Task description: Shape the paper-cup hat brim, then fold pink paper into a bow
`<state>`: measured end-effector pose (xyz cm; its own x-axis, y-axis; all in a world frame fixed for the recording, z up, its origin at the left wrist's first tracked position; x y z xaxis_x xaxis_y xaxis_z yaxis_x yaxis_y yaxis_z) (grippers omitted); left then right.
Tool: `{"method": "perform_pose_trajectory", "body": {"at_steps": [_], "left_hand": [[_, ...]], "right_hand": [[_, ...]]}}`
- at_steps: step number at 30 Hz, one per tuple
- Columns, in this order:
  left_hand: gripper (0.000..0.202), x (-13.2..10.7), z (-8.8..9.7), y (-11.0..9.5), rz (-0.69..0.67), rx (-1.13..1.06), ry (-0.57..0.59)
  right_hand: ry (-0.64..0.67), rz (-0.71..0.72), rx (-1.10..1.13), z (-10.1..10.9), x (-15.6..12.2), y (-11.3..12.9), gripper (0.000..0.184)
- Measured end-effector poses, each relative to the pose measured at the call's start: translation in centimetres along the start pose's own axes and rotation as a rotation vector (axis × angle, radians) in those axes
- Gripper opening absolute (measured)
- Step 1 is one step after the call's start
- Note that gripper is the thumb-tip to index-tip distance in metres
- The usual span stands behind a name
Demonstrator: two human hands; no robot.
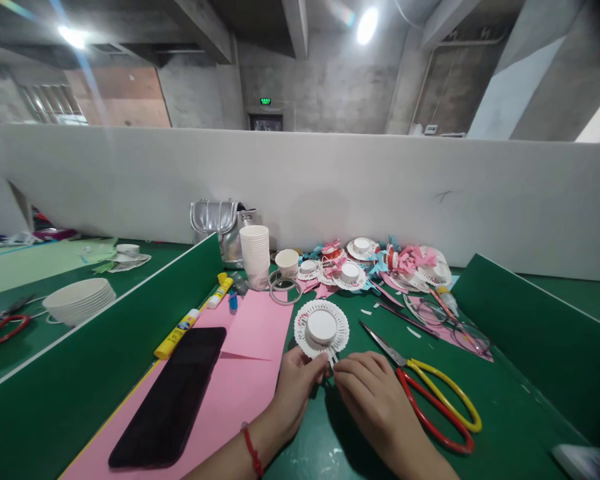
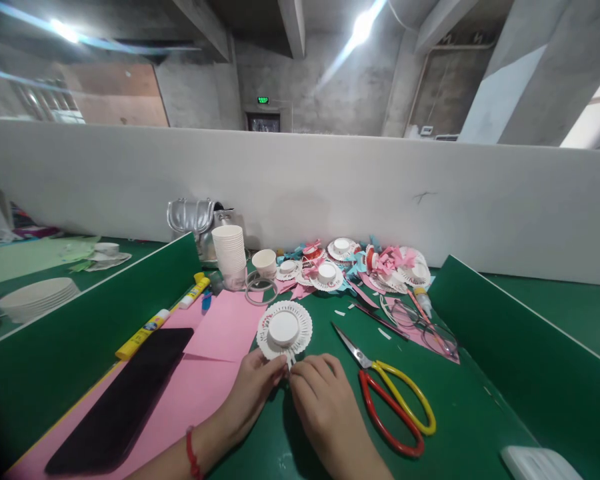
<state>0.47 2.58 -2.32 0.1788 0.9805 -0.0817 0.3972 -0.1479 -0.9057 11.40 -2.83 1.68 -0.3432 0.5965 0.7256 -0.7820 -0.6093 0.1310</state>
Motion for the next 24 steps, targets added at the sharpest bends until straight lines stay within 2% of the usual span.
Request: {"method": "perform_pose_trajectory", "body": {"at_steps": [6,16,21,24], "left_hand": [[0.016,-0.3,-0.4,-0.6,0.013,-0.015,0.024],[0.019,-0.7,-0.9,-1.4,0.064,-0.014,-0.001],[0.018,-0.6,-0.7,-1.3,0.045,0.045,-0.045],[0.014,-0.5,-0.7,-1.5,-0.003,0.142,-0.061]], "right_hand": [[-0.004,0.006,-0.019,-0.1,0.1,0.0,0.016],[-0.003,-0.003,-0.024,-0.1,-0.1,-0.1,0.017],[-0.014,-0.007,-0.026,-0.2,0.0,0.0,0.018],[-0.05,-0.062,-0.006,-0.2,0.0,0.0,0.017]]}}
Point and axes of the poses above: each hand's wrist, its own x-axis towards the middle knuckle, its own z-axis out of the back of the hand, y = z × x, the point moved 3 cm from there along x, towards the middle knuckle, and after that the axes turned 5 degrees about -x, right-handed, at the moved point
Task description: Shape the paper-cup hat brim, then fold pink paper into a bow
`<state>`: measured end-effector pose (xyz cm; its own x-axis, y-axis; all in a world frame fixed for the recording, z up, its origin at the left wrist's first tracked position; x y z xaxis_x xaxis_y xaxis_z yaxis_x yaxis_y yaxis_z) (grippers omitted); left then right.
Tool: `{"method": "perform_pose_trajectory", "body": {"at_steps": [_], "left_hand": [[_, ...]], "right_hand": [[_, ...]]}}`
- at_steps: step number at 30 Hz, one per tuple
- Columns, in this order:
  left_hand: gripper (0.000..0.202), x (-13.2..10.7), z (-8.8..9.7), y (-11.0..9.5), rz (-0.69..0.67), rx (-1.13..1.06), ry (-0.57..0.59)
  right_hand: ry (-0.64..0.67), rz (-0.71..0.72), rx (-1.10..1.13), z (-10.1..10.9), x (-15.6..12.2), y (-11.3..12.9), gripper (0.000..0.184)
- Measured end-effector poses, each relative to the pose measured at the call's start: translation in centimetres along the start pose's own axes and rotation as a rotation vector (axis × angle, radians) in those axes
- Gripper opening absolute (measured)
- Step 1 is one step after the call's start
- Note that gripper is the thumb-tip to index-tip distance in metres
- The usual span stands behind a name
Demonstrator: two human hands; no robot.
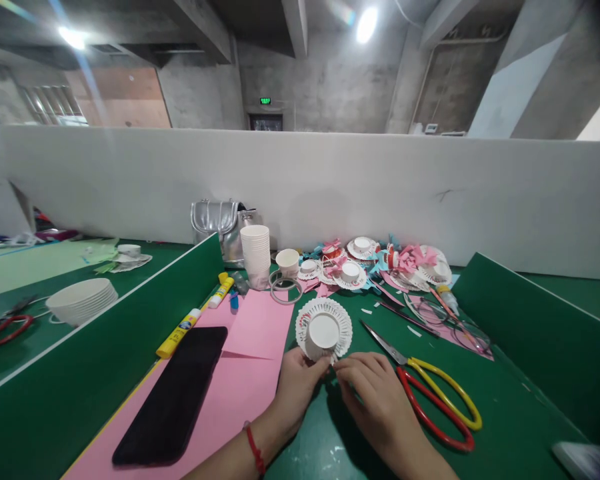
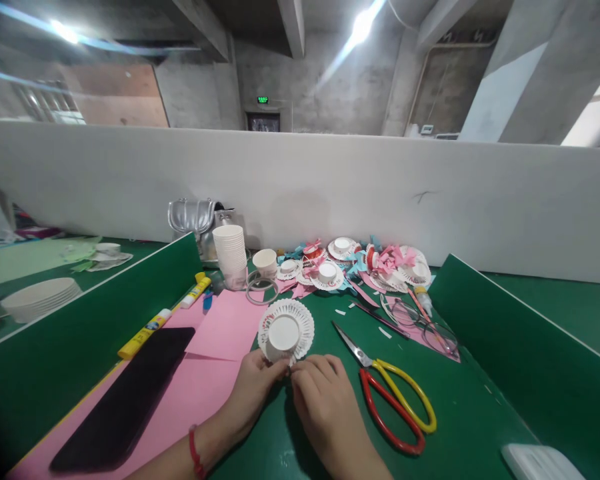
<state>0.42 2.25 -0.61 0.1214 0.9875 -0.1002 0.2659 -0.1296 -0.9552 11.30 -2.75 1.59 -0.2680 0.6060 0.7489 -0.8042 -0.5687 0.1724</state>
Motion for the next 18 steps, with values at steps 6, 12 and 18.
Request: {"method": "perform_pose_trajectory", "body": {"at_steps": [6,12,18], "left_hand": [[0.01,0.0,-0.2,-0.1,-0.103,0.164,0.024],[0.012,-0.5,-0.5,-0.5,-0.127,0.205,0.064],[0.01,-0.1,-0.2,0.1,-0.087,0.159,0.053]], "right_hand": [[0.031,-0.228,0.002,0.1,-0.4,-0.8,0.011],[0.014,-0.413,0.085,0.0,-0.5,-1.8,0.01],[-0.033,-0.622,0.364,-0.2,-0.5,-2.2,0.012]]}}
Point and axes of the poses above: each hand's wrist, its own x-axis towards the middle knuckle, its own z-axis out of the back of the hand, y = z × x, the point moved 3 cm from there along x, towards the middle knuckle, and after that the axes turned 5 degrees about -x, right-handed, at the moved point
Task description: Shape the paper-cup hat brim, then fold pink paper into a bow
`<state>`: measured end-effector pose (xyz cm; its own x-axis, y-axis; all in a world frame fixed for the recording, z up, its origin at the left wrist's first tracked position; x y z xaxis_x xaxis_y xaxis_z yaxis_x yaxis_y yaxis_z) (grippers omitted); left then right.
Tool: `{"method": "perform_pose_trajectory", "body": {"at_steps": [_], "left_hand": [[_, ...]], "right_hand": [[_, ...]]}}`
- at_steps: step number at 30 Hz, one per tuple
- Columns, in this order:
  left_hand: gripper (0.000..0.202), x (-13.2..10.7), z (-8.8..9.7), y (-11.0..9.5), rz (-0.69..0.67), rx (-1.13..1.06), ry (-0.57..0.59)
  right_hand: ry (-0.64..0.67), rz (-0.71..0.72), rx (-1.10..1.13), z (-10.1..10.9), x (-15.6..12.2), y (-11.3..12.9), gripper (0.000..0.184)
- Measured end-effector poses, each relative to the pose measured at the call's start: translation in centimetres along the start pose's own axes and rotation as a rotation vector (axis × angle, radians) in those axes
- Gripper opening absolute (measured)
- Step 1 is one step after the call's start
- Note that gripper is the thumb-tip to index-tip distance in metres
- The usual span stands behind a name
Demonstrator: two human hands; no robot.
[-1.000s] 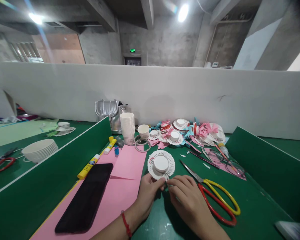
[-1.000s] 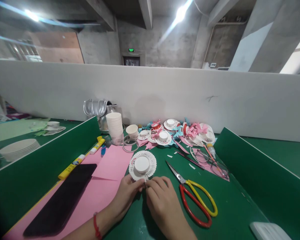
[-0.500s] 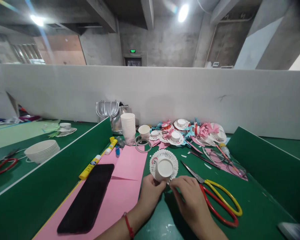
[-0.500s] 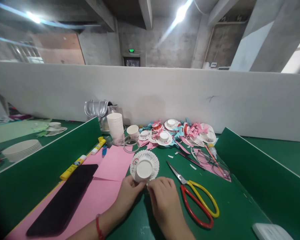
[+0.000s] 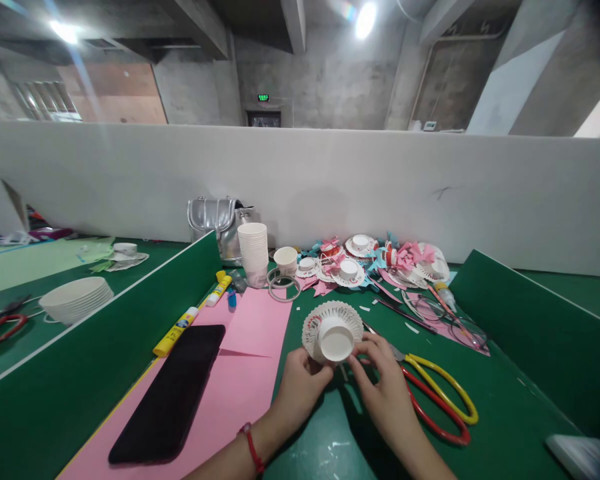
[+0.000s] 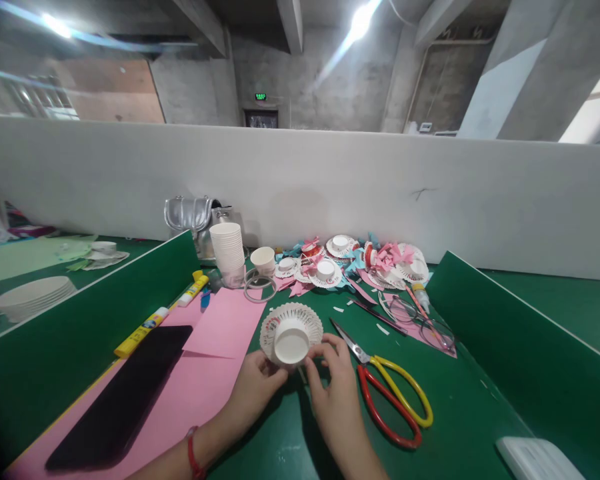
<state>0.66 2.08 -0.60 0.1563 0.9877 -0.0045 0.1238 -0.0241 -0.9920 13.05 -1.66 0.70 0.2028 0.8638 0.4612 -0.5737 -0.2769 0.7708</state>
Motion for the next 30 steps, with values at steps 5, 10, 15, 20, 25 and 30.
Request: {"method": "perform_pose_trajectory", "body": {"at_steps": [5,10,15,20,25,30], "left_hand": [[0.011,-0.2,0.0,0.0,0.083,-0.064,0.018],[0.015,-0.4,-0.4,-0.5,0.072,-0.103,0.086],[0.016,-0.3,-0.2,0.2,0.069,-0.003,0.115],[0.013,-0.3,-0.4,0.1,0.055,0.001,0.11],[0.011,-0.5,-0.6,-0.5,0.036,-0.037,0.098],[0.011,-0.5,-0.6,-0.7,0.013,-0.07,0.096]], "right_hand": [[0.08,-0.188,0.235,-0.2,0.2,0.1,0.017],[0.036,-0.269,0.289,0.1,0.4,0.1,0.018],[0.06,-0.351,0.349,-0.1,0.4,-0.6,0.022],[0.064,-0.405,0.399,-0.3,0.4,-1.1,0.022],[0.058,-0.407,0.384,-0.2,0.5,-0.8,0.021],[0.055,-0.399,0.369,-0.1,0.5,-0.5,0.024]]}}
Point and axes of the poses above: each hand's wrist, its own x-axis towards the middle knuckle, its own z-axis out of the back of the hand, y = z × x, the point moved 3 cm from there along x, towards the middle knuckle, and after that the axes turned 5 degrees about -x, right-handed, at the moved point
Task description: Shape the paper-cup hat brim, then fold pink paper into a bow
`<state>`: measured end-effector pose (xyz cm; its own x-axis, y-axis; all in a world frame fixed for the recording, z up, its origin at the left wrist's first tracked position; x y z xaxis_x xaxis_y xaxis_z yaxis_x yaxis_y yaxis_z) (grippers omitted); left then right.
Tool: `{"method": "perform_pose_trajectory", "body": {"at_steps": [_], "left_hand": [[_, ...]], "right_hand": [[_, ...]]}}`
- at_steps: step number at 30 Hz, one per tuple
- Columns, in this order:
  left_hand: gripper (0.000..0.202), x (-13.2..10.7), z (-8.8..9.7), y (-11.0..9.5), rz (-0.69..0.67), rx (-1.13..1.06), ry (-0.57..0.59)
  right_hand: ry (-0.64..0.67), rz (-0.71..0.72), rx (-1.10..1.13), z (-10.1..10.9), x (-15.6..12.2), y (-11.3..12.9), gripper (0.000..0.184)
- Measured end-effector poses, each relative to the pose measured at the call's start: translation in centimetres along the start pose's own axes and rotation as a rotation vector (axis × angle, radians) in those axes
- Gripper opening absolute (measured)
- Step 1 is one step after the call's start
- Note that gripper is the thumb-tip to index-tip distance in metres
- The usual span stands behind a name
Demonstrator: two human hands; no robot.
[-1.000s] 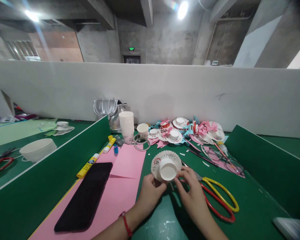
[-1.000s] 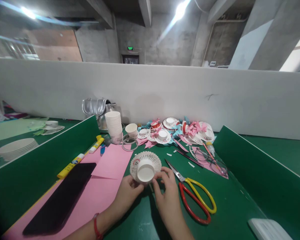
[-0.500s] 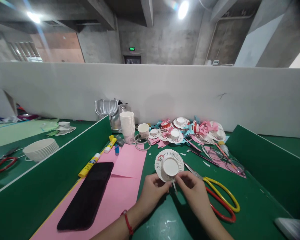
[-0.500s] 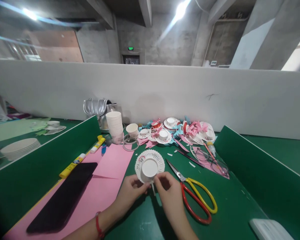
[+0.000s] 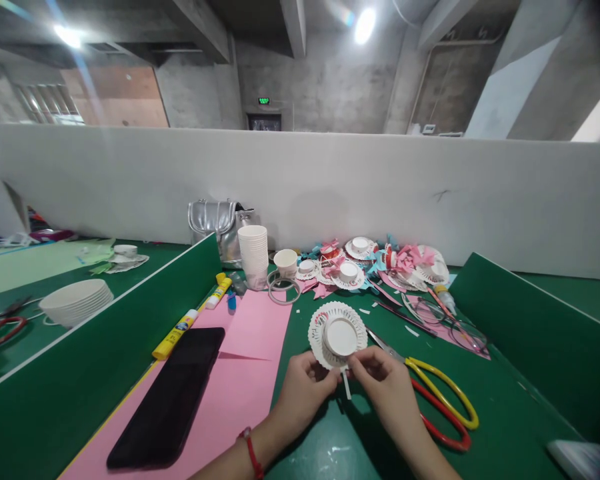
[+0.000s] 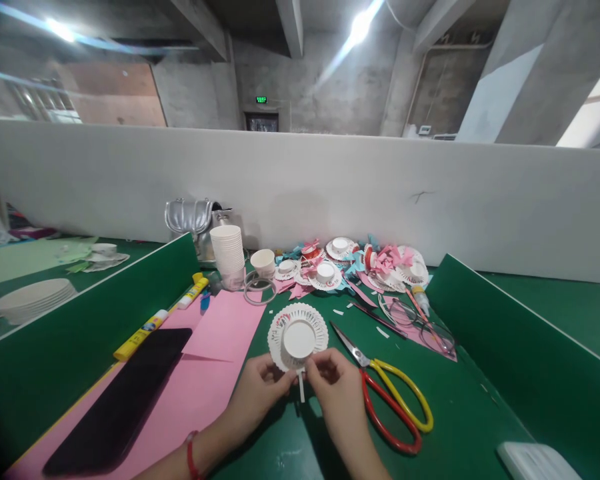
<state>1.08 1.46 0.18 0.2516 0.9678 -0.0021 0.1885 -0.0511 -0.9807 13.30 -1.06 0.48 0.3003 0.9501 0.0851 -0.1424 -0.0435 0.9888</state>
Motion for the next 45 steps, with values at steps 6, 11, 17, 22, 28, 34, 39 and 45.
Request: {"method": "perform_pose_trajectory", "body": {"at_steps": [6,11,17,22,28,34,39,45], "left_hand": [[0.017,-0.13,-0.04,0.26,0.029,-0.022,0.037],[0.017,-0.14,0.07,0.46,0.049,-0.034,0.028],[0.021,-0.12,0.2,0.45,0.081,-0.119,0.095],[0.021,0.0,0.25,0.4,0.068,-0.138,0.129],[0.019,-0.13,0.07,-0.01,0.069,-0.063,0.064],[0.017,-0.08,0.05,0.22,0.067,-0.048,0.046],[0.015,0.0,0.03,0.22,0.038,-0.06,0.039],[0.012,0.1,0.05,0.39,0.016,-0.063,0.025]], "right_hand": [[-0.045,0.043,-0.023,0.15,-0.22,0.23,0.024],[-0.044,0.07,-0.051,0.1,-0.3,0.38,0.023],[-0.04,0.085,-0.041,0.1,-0.36,0.51,0.024],[-0.018,0.064,-0.034,0.11,-0.31,0.36,0.024],[-0.035,0.096,-0.022,0.06,-0.41,0.37,0.017],[-0.033,0.095,-0.035,-0.04,-0.53,0.43,0.016],[-0.018,0.077,-0.021,-0.21,-0.56,0.25,0.017],[-0.035,0.073,-0.017,-0.12,-0.36,-0.02,0.017]]}}
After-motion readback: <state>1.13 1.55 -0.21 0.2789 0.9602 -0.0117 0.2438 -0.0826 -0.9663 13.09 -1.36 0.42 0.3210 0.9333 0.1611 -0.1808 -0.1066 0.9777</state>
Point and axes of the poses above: each hand's wrist, its own x-axis towards the middle knuckle, its own z-axis out of the back of the hand, y = z × x, the point moved 3 cm from there along x, towards the middle knuckle, and after that the axes turned 5 degrees about -x, right-handed, at the moved point
